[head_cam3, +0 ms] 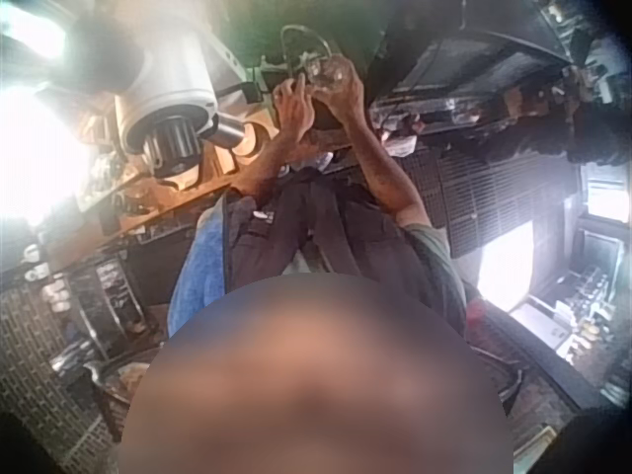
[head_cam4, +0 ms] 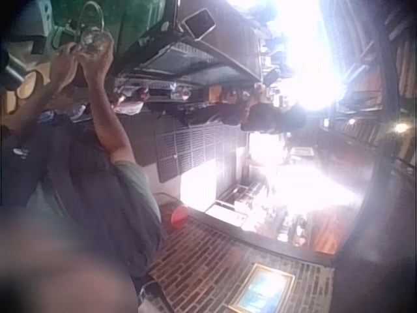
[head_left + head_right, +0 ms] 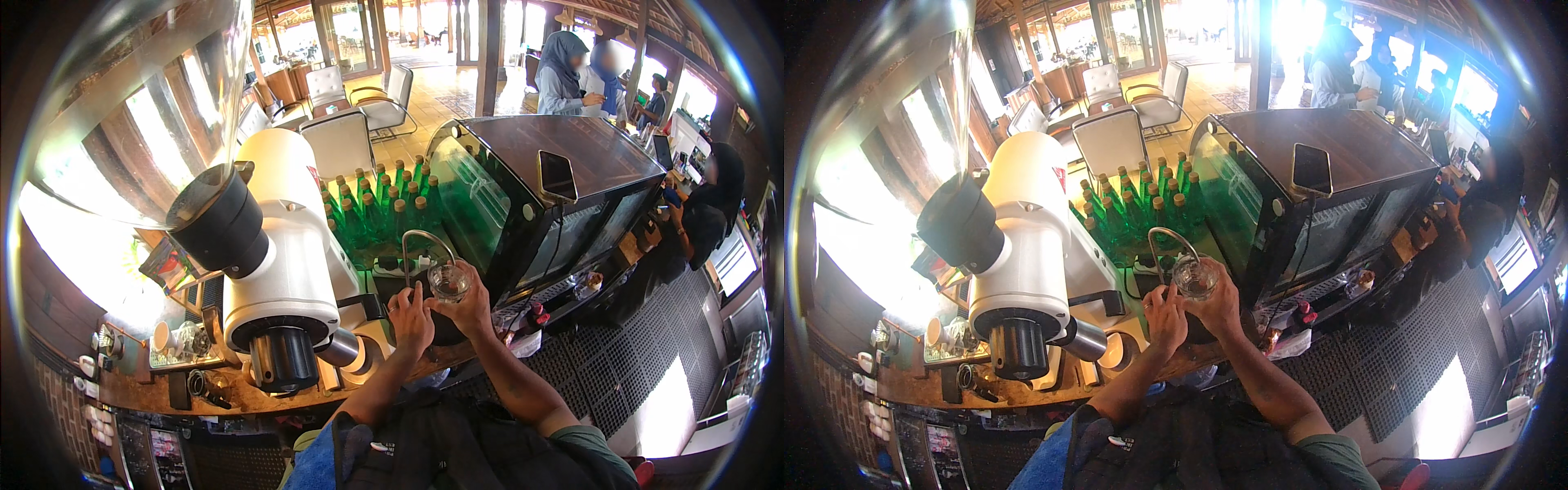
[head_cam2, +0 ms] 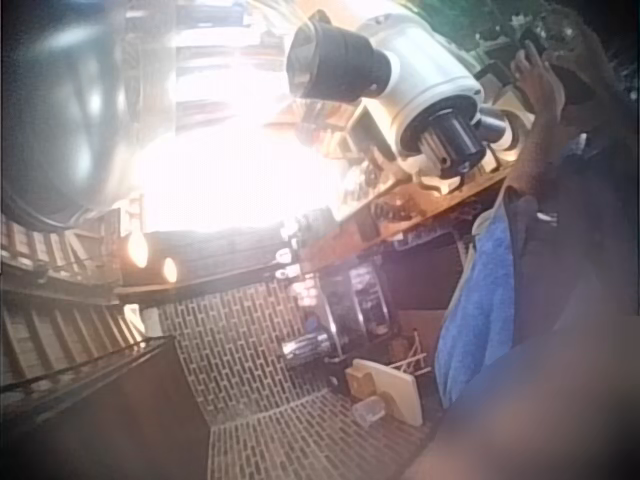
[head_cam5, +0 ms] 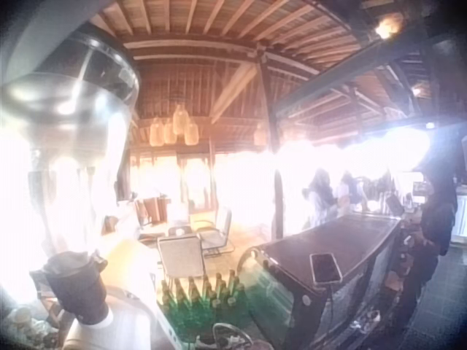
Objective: The person operates an espresso machine to brew coffee into a cup, then fills a glass with water from a dispenser. They place both the coffee cup and water glass onto a tray and hand the tray to a customer.
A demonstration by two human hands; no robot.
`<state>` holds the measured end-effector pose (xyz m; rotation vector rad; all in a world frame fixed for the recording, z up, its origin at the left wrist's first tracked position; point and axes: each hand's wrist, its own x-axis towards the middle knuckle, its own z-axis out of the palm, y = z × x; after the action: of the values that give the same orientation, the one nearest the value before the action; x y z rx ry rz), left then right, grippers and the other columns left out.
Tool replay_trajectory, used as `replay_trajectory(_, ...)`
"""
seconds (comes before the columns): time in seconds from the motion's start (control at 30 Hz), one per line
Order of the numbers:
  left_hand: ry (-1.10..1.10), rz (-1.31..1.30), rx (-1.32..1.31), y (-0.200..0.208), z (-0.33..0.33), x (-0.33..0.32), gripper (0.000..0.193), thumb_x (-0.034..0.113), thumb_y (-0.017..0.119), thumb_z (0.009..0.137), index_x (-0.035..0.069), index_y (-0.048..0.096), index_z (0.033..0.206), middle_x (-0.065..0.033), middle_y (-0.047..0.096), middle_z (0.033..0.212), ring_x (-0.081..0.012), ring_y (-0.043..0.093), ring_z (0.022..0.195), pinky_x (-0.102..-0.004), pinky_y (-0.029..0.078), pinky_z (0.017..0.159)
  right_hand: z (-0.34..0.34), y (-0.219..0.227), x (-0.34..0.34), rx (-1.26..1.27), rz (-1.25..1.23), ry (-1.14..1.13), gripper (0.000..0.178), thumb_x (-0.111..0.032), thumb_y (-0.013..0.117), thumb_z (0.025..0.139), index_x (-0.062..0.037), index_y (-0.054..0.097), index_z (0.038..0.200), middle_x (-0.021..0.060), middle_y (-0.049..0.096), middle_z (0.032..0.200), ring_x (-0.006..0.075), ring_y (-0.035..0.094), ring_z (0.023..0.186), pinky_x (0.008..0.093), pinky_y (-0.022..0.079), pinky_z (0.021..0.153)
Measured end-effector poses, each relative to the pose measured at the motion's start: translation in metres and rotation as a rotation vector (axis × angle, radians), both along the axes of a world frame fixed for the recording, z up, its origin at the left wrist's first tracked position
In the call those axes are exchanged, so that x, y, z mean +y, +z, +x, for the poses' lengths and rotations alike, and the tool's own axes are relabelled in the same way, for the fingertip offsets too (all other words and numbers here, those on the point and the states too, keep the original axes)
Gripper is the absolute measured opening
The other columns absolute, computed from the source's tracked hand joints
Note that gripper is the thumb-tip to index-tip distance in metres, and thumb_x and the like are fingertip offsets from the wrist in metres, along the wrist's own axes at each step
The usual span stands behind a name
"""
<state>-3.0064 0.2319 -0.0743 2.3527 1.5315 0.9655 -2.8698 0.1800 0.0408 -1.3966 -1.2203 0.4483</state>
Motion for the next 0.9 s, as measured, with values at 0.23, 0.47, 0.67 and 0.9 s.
replay_trajectory(0.23,-0.002,-0.043,0.025,0.002,0.000,-0.001,0.052,0.022,0.060,0.110,0.008,0.051,0.160,-0.0183,0.045,0.146,-0.0437,0.045,0.140,-0.0602,0.036,0.116,0.001,-0.001,0.000,-0.006,-0.008,0.003,0.089,-0.022,0.101,0.067,-0.0040,0.060,0.144,0.0140,0.073,0.131,0.0260,0.074,0.115,0.0390,0.059,0.101)
replay_trajectory(0.47,0.033,-0.049,0.022,-0.004,0.002,0.002,0.062,0.016,0.069,0.100,0.010,0.054,0.160,-0.0155,0.049,0.148,-0.0453,0.044,0.138,-0.0570,0.042,0.112,0.001,0.006,-0.003,0.022,-0.044,0.000,0.089,-0.020,0.101,0.067,-0.0036,0.060,0.144,0.0137,0.073,0.132,0.0258,0.074,0.119,0.0387,0.059,0.104)
replay_trajectory(0.67,0.023,0.003,0.013,-0.006,0.001,0.003,0.061,0.016,0.069,0.101,0.010,0.055,0.160,-0.0158,0.050,0.148,-0.0459,0.045,0.137,-0.0572,0.043,0.111,0.000,0.009,-0.004,0.000,-0.055,-0.008,0.088,-0.020,0.102,0.067,-0.0040,0.060,0.143,0.0138,0.072,0.133,0.0259,0.074,0.118,0.0387,0.059,0.104)
replay_trajectory(0.9,0.020,0.013,-0.006,-0.006,0.001,0.003,0.060,0.017,0.069,0.101,0.010,0.056,0.159,-0.0157,0.051,0.147,-0.0460,0.045,0.137,-0.0571,0.043,0.111,0.000,0.008,-0.003,0.009,-0.034,-0.008,0.089,-0.021,0.103,0.066,-0.0046,0.061,0.143,0.0134,0.073,0.131,0.0260,0.075,0.115,0.0388,0.059,0.102)
